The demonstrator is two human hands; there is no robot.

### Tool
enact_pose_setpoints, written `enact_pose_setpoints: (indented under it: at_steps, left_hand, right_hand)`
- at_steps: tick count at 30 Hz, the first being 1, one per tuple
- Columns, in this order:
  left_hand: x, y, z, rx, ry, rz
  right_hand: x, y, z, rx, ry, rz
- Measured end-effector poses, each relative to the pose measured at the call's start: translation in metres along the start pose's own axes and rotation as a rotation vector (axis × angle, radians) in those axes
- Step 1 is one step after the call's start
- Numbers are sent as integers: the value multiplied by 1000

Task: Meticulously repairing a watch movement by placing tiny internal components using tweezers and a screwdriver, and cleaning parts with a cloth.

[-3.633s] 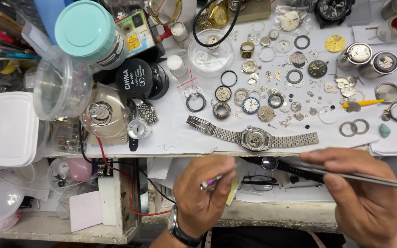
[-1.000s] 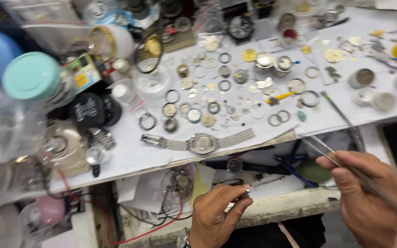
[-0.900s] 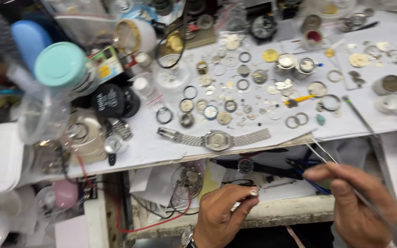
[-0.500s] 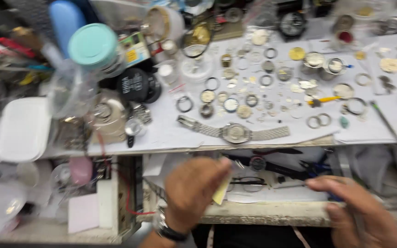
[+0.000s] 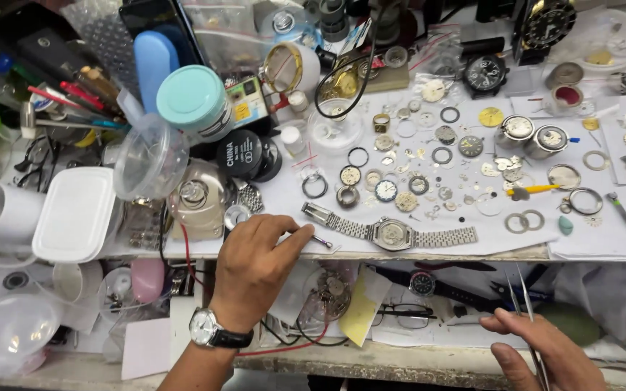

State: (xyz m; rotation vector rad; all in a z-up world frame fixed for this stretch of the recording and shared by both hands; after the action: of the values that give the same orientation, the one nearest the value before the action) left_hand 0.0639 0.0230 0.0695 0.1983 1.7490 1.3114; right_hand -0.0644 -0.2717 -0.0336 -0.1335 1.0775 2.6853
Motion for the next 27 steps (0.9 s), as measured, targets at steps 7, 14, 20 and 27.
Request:
enact_pose_setpoints:
  at_steps: [7, 14, 20, 27]
  left_hand:
    - [-4, 5, 16, 26, 106, 8]
    - [-18, 32, 38, -22, 169, -51]
    - [-25, 33, 37, 2, 174, -17]
    - [-21, -26, 61, -55, 339, 45]
  right_hand:
    - [27, -38, -84, 74, -1, 173]
    - [99, -106, -245, -154, -190, 612]
    - [66, -75, -157, 215, -25, 342]
    - [45, -64, -109, 288, -40, 263]
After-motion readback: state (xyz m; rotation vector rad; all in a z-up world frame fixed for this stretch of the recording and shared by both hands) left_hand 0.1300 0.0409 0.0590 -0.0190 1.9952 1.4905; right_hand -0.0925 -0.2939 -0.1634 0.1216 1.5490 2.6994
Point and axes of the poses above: each hand's wrist, its own x-axis away from the middle knuckle, its own y-axis out of the back of the hand, z = x × y, the point moved 10 cm from there along -x, towards the middle knuckle, and after that the axes turned 5 degrees about x, right-handed, at the moved point
